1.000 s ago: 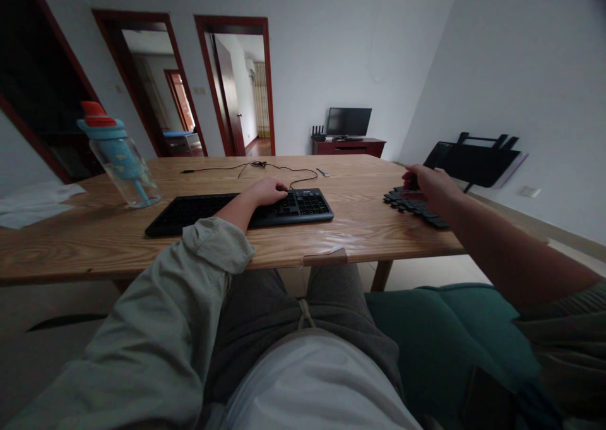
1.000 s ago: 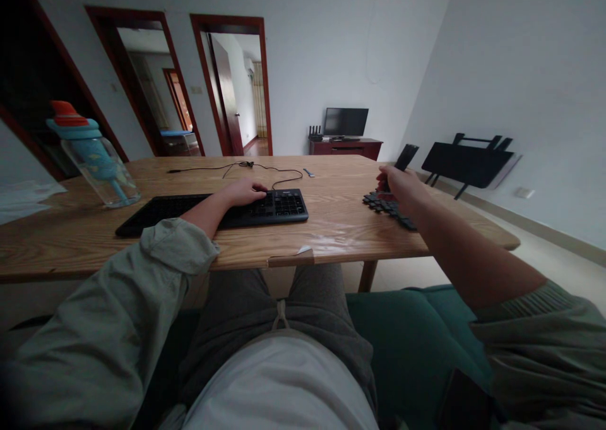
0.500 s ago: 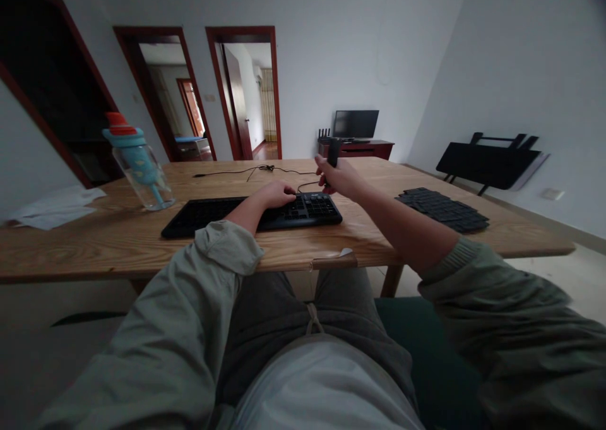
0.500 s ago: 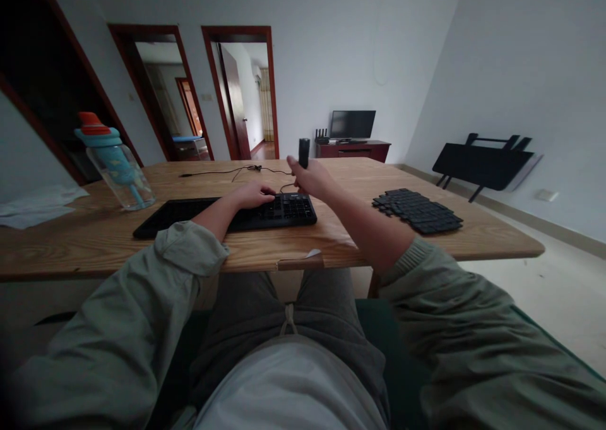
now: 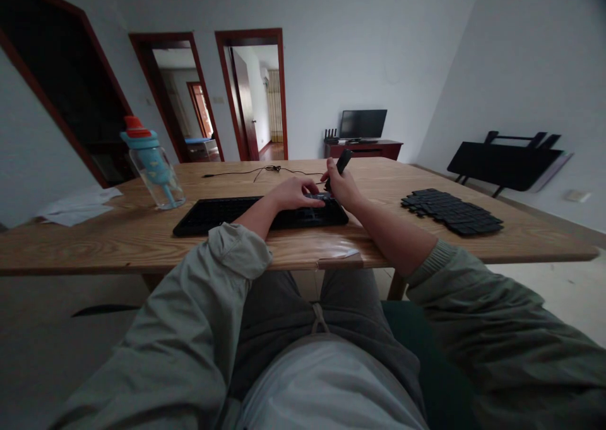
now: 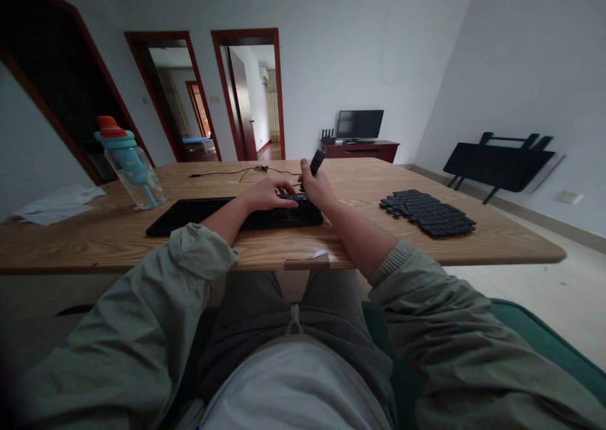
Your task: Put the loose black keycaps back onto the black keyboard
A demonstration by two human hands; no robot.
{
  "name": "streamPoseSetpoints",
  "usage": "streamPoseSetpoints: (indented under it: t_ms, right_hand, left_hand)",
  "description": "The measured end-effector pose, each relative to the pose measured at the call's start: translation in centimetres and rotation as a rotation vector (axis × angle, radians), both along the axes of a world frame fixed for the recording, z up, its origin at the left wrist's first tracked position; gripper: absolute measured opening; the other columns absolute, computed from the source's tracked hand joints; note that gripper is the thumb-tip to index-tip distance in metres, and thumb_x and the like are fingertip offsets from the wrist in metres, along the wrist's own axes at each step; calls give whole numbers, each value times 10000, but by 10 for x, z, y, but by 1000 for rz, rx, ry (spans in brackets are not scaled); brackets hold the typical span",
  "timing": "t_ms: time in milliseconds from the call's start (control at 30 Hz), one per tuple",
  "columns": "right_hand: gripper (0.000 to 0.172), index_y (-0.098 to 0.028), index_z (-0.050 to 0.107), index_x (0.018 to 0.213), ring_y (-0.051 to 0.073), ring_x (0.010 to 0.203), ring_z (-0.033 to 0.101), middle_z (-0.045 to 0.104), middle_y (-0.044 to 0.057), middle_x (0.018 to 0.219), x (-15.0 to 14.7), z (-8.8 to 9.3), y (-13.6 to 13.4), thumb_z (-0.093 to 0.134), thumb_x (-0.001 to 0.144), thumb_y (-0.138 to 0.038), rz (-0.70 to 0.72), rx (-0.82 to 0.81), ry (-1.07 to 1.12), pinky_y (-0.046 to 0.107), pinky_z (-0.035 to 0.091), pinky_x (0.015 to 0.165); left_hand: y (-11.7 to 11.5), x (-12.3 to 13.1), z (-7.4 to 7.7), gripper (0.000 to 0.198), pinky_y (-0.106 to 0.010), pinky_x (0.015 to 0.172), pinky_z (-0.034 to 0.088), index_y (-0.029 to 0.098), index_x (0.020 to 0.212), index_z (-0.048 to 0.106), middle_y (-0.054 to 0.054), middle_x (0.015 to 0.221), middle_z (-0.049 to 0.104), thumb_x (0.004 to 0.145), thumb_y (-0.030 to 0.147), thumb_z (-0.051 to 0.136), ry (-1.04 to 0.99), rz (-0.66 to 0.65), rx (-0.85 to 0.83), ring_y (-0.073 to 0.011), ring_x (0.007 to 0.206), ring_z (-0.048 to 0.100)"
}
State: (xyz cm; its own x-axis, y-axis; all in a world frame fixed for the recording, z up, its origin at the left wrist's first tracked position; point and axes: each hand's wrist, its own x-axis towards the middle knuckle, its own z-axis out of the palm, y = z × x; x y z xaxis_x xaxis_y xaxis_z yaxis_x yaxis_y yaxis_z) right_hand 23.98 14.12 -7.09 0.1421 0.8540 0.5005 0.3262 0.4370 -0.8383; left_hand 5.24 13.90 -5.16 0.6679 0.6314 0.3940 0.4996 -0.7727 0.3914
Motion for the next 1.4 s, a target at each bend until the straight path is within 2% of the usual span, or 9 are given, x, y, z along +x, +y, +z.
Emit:
streamPoseSetpoints:
  t_ms: [133, 267, 467, 700, 933, 1133, 1400]
  right_hand:
    - [781, -195, 618, 708, 195, 654, 606, 610, 60, 646, -3, 1, -4, 307, 831, -900, -43, 11, -58, 300, 445, 617]
    - [787, -193, 613, 692, 193, 650, 595, 601, 59, 639, -3, 0, -6, 297, 833, -900, -28, -24, -53, 307, 439, 628]
    - [715, -200, 582, 669, 190, 655, 590, 604, 56, 645, -1, -3, -1, 361, 854, -854, 28, -35, -87, 306, 429, 627]
    - [663, -198, 567, 666, 204, 675, 610, 645, 76, 691, 1, -1, -5, 410, 876, -808, -12, -20, -191, 312, 424, 641]
    - [646, -195, 578, 683, 215, 695, 626, 668, 93, 718, 3, -5, -2, 420, 889, -787, -43, -65, -206, 305, 425, 627]
    - [639, -199, 572, 682, 211, 685, 625, 667, 88, 714, 3, -8, 3, 422, 891, -784, -53, -52, -202, 305, 419, 624]
    - [645, -199, 576, 674, 197, 666, 595, 638, 68, 689, 3, -7, 0, 417, 892, -785, -47, -41, -210, 303, 406, 616]
  left_hand:
    - [2, 3, -3, 243, -273, 675, 457, 160, 896, 760, -36, 828, 743, 782, 374, 769, -24, 22, 87, -154, 728, 628]
    - [3, 4, -4, 160, -268, 674, 455, 163, 896, 769, -25, 808, 744, 789, 275, 727, 2, 34, 118, -146, 707, 626]
    - [6, 1, -4, 133, -266, 698, 467, 162, 893, 757, -26, 837, 747, 787, 228, 712, 22, 39, 123, -153, 746, 648]
    - [16, -9, -6, 173, -270, 705, 494, 158, 921, 742, -28, 853, 742, 796, 271, 707, 23, 43, 59, -160, 762, 658]
    - [19, -10, -8, 206, -276, 758, 507, 159, 963, 750, -28, 903, 746, 787, 168, 643, 77, 45, 31, -164, 813, 669]
    - [18, -11, -8, 237, -258, 719, 491, 185, 1007, 779, -12, 869, 744, 804, 248, 675, 157, 56, 19, -152, 775, 655]
    - [17, -11, -7, 276, -250, 682, 471, 180, 1022, 782, -19, 871, 758, 807, 324, 685, 166, 74, -23, -157, 764, 655]
